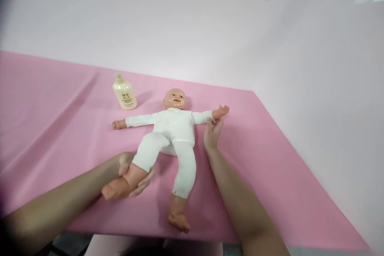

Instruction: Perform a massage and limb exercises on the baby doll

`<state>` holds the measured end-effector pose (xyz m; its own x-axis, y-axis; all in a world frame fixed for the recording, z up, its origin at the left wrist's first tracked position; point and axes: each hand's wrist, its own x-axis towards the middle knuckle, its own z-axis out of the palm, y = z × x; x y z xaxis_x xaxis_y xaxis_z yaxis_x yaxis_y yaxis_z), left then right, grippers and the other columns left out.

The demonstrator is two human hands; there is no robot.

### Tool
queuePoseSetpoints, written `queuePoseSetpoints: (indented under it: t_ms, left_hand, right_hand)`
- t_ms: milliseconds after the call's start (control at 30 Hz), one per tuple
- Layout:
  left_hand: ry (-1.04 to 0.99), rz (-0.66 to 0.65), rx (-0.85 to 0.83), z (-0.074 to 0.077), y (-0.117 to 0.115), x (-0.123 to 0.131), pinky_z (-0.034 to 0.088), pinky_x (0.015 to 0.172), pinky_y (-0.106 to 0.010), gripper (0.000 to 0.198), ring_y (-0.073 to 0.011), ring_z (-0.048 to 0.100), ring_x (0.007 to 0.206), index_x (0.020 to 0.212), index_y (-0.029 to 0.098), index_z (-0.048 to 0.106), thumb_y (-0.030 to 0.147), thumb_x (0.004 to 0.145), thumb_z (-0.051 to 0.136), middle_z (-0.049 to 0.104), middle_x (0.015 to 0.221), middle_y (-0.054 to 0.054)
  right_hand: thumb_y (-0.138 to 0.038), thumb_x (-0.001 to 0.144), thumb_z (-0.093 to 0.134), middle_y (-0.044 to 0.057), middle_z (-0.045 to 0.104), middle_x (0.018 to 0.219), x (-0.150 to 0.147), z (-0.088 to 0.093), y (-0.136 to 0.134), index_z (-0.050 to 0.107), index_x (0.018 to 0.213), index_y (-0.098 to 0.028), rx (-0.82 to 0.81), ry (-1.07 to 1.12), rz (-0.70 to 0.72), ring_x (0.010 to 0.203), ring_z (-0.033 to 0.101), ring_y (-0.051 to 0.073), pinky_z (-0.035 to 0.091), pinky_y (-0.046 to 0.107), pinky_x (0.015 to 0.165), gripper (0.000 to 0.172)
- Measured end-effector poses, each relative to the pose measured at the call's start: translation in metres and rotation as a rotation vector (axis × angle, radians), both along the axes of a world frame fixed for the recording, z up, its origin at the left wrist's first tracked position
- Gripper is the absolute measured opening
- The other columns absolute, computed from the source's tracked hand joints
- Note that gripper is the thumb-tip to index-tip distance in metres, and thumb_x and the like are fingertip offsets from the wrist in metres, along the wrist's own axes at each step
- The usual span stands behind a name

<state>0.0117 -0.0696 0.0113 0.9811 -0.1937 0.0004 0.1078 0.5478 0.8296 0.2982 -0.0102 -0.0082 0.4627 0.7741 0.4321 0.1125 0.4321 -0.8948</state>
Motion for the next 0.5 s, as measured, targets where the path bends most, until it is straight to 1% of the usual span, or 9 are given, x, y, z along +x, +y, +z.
queuePoseSetpoints:
  t_ms: [33,100,200,267,367,500]
  left_hand:
    - [-0.051,0.065,-0.065,-0.005,0.0,-0.001,0.052,0.053,-0.039,0.058,-0.0235,0.058,0.051,0.074,0.022,0.064,0.069,0.048,0.084,0.062,0.058,-0.008]
    - [-0.11,0.259,-0.16,-0.01,0.002,-0.003,0.048,0.052,-0.036,0.061,-0.0179,0.047,0.046,0.069,0.022,0.058,0.078,0.053,0.076,0.052,0.049,-0.003]
    - [-0.058,0.57,-0.225,-0.006,0.005,0.0,0.046,0.054,-0.032,0.059,-0.0135,0.037,0.047,0.071,0.021,0.052,0.078,0.066,0.067,0.038,0.049,0.003]
    - [0.002,0.722,-0.255,-0.001,0.006,0.002,0.046,0.055,-0.03,0.057,-0.0124,0.034,0.05,0.073,0.02,0.05,0.075,0.072,0.064,0.035,0.053,0.005]
    - [0.064,0.844,-0.327,0.005,0.006,0.007,0.047,0.055,-0.028,0.054,-0.0123,0.036,0.052,0.073,0.019,0.049,0.071,0.08,0.059,0.035,0.056,0.005]
    - [0.109,0.946,-0.443,0.007,0.007,0.01,0.046,0.052,-0.027,0.054,-0.0133,0.038,0.052,0.074,0.017,0.053,0.068,0.09,0.048,0.036,0.056,0.004]
  right_hand:
    - [-0.048,0.089,0.062,0.013,0.05,0.148,-0.005,0.003,-0.004,0.042,0.14,-0.026,0.047,-0.092,0.029,0.132,0.055,0.027,0.051,0.048,0.107,0.058]
    - [-0.045,0.092,0.06,0.014,0.049,0.149,-0.014,0.005,-0.012,0.043,0.142,-0.025,0.105,-0.264,0.107,0.136,0.053,0.028,0.047,0.048,0.112,0.056]
    - [-0.042,0.094,0.058,0.012,0.058,0.14,-0.019,0.003,-0.019,0.05,0.138,-0.025,0.14,-0.517,0.167,0.132,0.055,0.029,0.043,0.053,0.115,0.048]
    - [-0.041,0.094,0.057,0.01,0.062,0.134,-0.019,0.002,-0.021,0.053,0.135,-0.027,0.169,-0.637,0.158,0.128,0.057,0.029,0.043,0.055,0.115,0.043]
    - [-0.037,0.093,0.058,0.009,0.064,0.131,-0.018,0.004,-0.021,0.059,0.13,-0.029,0.214,-0.751,0.154,0.125,0.06,0.028,0.047,0.052,0.113,0.038]
    - [-0.03,0.094,0.056,0.006,0.066,0.128,-0.02,0.009,-0.021,0.065,0.124,-0.032,0.25,-0.91,0.202,0.121,0.061,0.026,0.05,0.05,0.11,0.032]
